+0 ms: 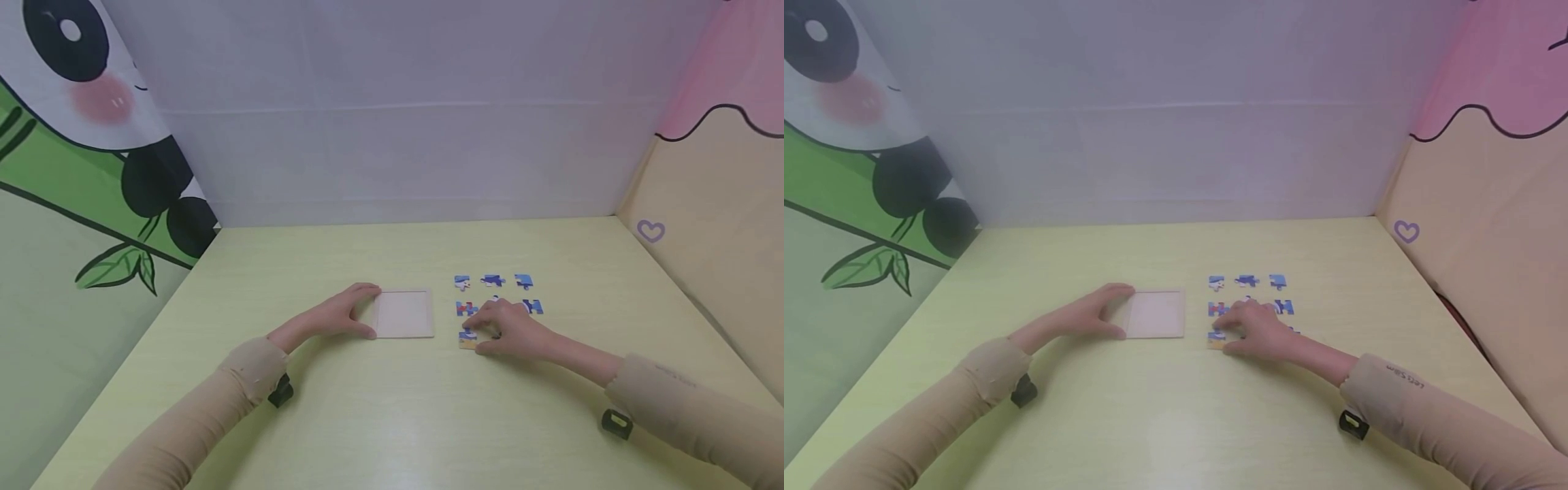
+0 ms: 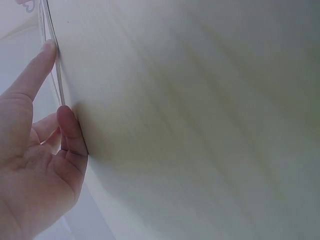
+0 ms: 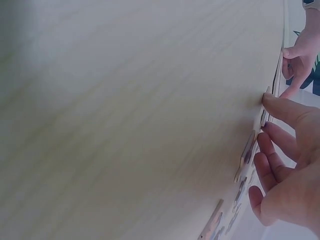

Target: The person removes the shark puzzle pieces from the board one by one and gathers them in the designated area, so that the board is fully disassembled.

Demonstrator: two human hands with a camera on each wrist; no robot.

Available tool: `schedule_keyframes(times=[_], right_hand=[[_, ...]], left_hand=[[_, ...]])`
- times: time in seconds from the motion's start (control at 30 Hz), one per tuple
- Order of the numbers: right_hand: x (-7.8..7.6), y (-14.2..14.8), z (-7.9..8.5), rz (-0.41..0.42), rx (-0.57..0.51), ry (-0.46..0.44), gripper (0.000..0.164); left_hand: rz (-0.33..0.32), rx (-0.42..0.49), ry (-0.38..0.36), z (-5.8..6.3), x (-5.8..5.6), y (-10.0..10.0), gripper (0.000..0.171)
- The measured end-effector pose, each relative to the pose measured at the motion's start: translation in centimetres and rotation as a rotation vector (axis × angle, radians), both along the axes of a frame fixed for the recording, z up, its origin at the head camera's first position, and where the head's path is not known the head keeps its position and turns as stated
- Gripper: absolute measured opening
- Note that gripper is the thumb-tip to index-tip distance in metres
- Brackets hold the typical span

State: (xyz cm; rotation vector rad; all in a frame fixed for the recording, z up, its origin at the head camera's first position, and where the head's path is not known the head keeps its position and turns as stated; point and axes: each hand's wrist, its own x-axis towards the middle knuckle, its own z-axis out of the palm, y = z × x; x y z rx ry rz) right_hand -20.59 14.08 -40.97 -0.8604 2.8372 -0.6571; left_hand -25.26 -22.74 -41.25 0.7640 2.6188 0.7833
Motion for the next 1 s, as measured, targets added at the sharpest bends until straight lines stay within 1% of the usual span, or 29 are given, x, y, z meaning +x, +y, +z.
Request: schedule_keyframes(times=[0.37,1.0], right_hand=[[0.09,-0.04,0.08,0.010,0.009,0.010,0.041],[0.37,-0.11,0.34,0.017,0.011,0.008,0.042]], left_hand=[[0.000,-0.001,-0.005,0.29,0.14,-0.03,0.089],[-0.010,0.008,-0.023,0.25,0.04,-0.41,0.090]])
